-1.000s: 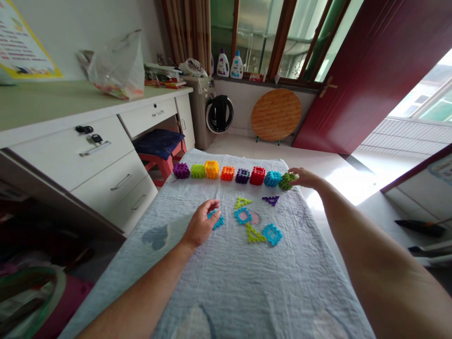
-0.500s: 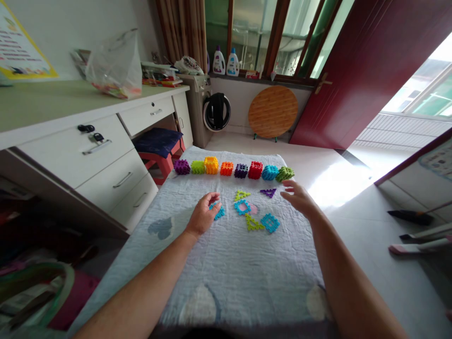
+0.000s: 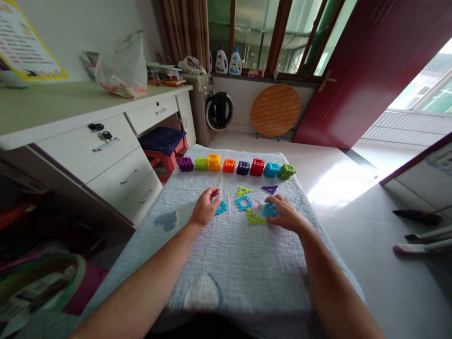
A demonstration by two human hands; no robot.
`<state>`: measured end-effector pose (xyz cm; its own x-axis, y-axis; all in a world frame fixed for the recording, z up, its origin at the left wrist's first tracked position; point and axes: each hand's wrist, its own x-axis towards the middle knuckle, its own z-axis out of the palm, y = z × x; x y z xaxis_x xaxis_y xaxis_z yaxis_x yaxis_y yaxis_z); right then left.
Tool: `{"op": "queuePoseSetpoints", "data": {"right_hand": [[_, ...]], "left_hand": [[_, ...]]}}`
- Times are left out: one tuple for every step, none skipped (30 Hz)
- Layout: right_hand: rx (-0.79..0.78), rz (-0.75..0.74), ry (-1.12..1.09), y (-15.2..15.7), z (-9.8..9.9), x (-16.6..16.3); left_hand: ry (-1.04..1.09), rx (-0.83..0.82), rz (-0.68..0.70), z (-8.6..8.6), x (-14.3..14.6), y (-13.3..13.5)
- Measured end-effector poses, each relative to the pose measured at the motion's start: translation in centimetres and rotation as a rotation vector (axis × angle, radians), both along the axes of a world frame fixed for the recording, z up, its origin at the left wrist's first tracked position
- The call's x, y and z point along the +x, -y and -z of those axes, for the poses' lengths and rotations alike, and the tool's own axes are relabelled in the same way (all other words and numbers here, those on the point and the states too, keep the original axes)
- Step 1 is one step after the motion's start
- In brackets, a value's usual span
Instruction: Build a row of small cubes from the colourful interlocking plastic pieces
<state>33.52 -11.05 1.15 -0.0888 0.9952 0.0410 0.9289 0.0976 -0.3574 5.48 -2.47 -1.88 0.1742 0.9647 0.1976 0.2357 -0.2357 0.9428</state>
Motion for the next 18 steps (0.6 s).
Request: {"op": "queuePoseSetpoints", "data": {"right_hand": [[0.047, 0.005, -0.026, -0.1, 0.1, 0.0], [0.086, 0.014, -0.062, -0.3, 0.1, 0.0], [0.111, 0.024, -0.108, -0.4, 0.1, -0.1], [0.119, 0.036, -0.161, -0.5, 0.1, -0.2], [0.112, 0.050, -0.216, -0.7, 0.0, -0.3], [0.094, 0.065, -0.270, -0.8, 0.0, -0.4], [0.073, 0.077, -0.322, -0.9, 0.0, -0.6], [0.052, 0.087, -0.367, -1.0, 0.1, -0.7], [0.037, 0.097, -0.397, -1.0, 0.1, -0.8], [0.033, 0.106, -0.405, -1.1, 0.2, -1.0], [0.043, 0.116, -0.388, -1.2, 0.3, -1.1], [0.063, 0.124, -0.348, -1.3, 0.4, -1.2], [0.084, 0.132, -0.295, -1.3, 0.5, -1.3], [0.104, 0.142, -0.244, -1.4, 0.5, -1.4], [0.115, 0.153, -0.210, -1.5, 0.5, -1.5], [0.110, 0.161, -0.207, -1.5, 0.4, -1.5], [0.092, 0.170, -0.235, -1.5, 0.4, -1.6], [0.070, 0.179, -0.277, -1.6, 0.3, -1.6]], "left_hand": [[-0.004, 0.000, 0.000, 0.0, 0.0, 0.0], [-0.009, 0.000, -0.001, 0.1, 0.0, 0.0], [-0.012, 0.000, -0.002, 0.1, 0.0, -0.1], [-0.013, -0.001, -0.004, 0.1, 0.0, -0.1], [-0.012, -0.003, -0.006, 0.1, 0.0, -0.1], [-0.008, -0.005, -0.009, 0.2, -0.1, -0.2], [-0.002, -0.007, -0.011, 0.2, -0.1, -0.2], [0.005, -0.009, -0.013, 0.2, -0.1, -0.2], [0.012, -0.009, -0.015, 0.2, -0.1, -0.3], [0.017, -0.008, -0.018, 0.2, -0.2, -0.3], [0.021, -0.006, -0.020, 0.1, -0.2, -0.3], [0.023, -0.004, -0.021, 0.1, -0.2, -0.3], [0.024, -0.002, -0.022, 0.0, -0.2, -0.3], [0.024, -0.001, -0.022, -0.1, -0.1, -0.3], [0.025, -0.002, -0.022, -0.1, -0.1, -0.2], [0.025, -0.004, -0.021, -0.1, -0.1, -0.2], [0.026, -0.005, -0.020, -0.2, -0.1, -0.2], [0.026, -0.006, -0.020, -0.2, -0.1, -0.1]]}}
